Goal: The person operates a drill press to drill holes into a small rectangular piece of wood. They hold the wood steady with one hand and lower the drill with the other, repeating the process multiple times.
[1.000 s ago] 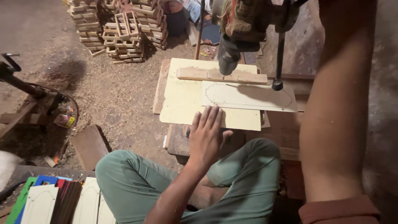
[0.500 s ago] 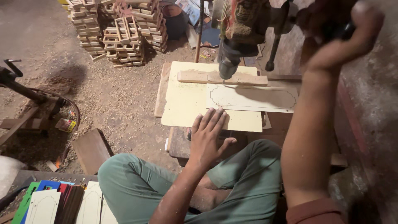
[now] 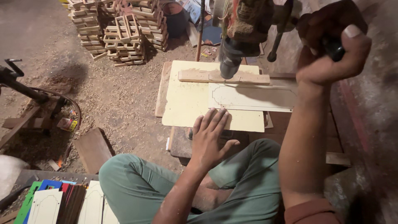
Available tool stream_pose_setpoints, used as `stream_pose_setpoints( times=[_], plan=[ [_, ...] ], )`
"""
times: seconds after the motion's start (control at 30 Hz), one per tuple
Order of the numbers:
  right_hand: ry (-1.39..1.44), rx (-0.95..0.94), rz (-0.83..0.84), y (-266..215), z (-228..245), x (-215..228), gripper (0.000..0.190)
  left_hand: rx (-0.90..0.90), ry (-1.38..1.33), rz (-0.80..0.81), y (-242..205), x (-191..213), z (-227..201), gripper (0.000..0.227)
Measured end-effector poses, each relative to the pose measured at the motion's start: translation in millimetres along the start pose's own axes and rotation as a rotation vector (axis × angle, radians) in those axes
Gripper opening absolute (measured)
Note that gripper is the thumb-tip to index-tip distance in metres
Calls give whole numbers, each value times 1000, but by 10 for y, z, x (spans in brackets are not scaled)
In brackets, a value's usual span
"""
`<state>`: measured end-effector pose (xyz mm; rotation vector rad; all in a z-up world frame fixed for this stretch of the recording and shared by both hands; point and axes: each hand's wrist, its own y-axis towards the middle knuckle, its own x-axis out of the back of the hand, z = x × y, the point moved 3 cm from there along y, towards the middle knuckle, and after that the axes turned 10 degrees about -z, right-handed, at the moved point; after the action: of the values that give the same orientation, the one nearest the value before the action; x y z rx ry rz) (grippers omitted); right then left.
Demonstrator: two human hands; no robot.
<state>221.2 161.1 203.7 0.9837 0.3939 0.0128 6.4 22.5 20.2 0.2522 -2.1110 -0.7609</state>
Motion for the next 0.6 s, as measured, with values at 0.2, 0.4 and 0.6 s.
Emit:
stream_pose_setpoints(
  times=[0.2,0.4,0.6],
  plan=[
    [-14,91,30,-11,26,-116,34,-1,-3,8,5,-14,17,81],
    [42,143,-34,-94,-57,-111,26,4,22,9,-2,-68,34,81],
    [21,100,-1,-232,-72,-44,34,-2,27,-8,-10,-99,47,80]
  ],
)
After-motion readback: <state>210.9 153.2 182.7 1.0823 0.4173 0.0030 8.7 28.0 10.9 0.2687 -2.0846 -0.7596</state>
